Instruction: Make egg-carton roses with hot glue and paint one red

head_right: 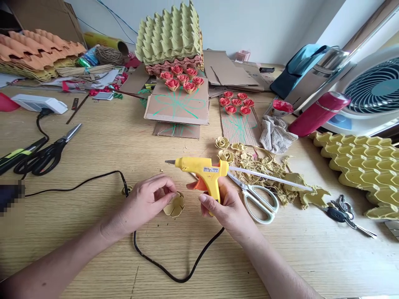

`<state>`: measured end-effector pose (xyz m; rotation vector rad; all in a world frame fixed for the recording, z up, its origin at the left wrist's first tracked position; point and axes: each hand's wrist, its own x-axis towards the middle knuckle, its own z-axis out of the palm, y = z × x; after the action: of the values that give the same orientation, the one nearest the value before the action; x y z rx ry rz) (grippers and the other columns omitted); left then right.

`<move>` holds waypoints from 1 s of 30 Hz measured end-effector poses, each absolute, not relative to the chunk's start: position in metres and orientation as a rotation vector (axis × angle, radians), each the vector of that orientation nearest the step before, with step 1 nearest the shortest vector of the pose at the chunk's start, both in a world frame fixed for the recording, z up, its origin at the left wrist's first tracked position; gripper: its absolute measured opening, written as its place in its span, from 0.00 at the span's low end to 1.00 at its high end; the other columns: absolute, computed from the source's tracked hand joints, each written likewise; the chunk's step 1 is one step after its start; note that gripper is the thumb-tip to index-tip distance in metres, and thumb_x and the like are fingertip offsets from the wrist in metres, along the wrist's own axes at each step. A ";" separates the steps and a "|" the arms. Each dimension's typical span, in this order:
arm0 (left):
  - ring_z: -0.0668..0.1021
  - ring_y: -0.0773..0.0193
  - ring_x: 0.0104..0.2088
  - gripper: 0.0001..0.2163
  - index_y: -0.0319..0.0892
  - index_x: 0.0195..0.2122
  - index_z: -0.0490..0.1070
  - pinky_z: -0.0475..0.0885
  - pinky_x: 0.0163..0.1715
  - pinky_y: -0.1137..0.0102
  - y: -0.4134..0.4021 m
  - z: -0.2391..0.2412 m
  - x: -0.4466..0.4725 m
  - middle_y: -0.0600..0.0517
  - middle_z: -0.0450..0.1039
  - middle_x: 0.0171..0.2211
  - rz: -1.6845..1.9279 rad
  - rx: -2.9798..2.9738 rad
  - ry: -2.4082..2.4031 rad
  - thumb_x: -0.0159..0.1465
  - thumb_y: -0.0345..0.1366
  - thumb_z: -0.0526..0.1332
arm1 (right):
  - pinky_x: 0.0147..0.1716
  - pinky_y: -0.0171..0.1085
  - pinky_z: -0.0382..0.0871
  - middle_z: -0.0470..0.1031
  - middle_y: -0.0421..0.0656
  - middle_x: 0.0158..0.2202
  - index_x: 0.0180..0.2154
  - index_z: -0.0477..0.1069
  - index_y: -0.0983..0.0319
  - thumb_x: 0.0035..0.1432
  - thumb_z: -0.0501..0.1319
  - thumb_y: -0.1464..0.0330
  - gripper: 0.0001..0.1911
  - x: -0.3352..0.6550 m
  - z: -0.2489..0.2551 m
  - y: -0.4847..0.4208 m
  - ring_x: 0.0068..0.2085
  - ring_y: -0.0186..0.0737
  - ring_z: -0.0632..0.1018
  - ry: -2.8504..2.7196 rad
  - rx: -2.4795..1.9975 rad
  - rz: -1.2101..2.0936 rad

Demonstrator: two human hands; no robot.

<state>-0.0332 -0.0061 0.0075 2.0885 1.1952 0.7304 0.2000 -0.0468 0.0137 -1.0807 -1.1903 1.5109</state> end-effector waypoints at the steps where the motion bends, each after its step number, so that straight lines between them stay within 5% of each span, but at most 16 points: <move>1: 0.75 0.66 0.30 0.10 0.44 0.31 0.69 0.70 0.35 0.71 -0.006 0.007 -0.034 0.57 0.74 0.30 0.734 2.092 1.197 0.64 0.22 0.63 | 0.24 0.36 0.66 0.73 0.38 0.26 0.47 0.76 0.60 0.64 0.69 0.54 0.18 0.200 0.015 -0.047 0.24 0.35 0.69 -1.216 -1.077 1.520; 7: 0.77 0.64 0.35 0.10 0.44 0.30 0.69 0.70 0.37 0.70 -0.007 0.008 -0.034 0.55 0.73 0.33 0.803 2.127 1.190 0.64 0.22 0.63 | 0.27 0.35 0.68 0.76 0.42 0.35 0.45 0.77 0.59 0.64 0.69 0.55 0.15 0.203 0.017 -0.046 0.26 0.32 0.69 -1.277 -1.042 1.529; 13: 0.76 0.65 0.31 0.09 0.44 0.30 0.70 0.70 0.35 0.71 -0.005 0.009 -0.034 0.56 0.74 0.30 0.804 2.051 1.213 0.64 0.24 0.63 | 0.26 0.37 0.68 0.68 0.37 0.27 0.47 0.76 0.59 0.64 0.68 0.55 0.17 0.205 0.016 -0.046 0.26 0.36 0.67 -1.230 -1.024 1.499; 24: 0.73 0.67 0.27 0.05 0.43 0.28 0.73 0.67 0.29 0.72 0.000 0.018 -0.034 0.57 0.73 0.24 0.765 1.797 1.274 0.60 0.29 0.64 | 0.26 0.36 0.66 0.69 0.37 0.25 0.46 0.76 0.59 0.64 0.69 0.55 0.17 0.203 0.016 -0.046 0.25 0.35 0.67 -1.212 -1.041 1.475; 30: 0.74 0.67 0.26 0.06 0.42 0.31 0.71 0.69 0.27 0.73 -0.001 0.024 -0.034 0.56 0.72 0.26 0.711 1.485 1.176 0.61 0.37 0.65 | 0.26 0.35 0.67 0.81 0.46 0.45 0.48 0.74 0.57 0.63 0.70 0.57 0.16 0.197 0.012 -0.049 0.27 0.33 0.70 -1.130 -1.040 1.442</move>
<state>-0.0342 -0.0014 0.0239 1.4853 1.1764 0.7111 0.1974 -0.0486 0.0120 -1.0401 -1.1297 1.4423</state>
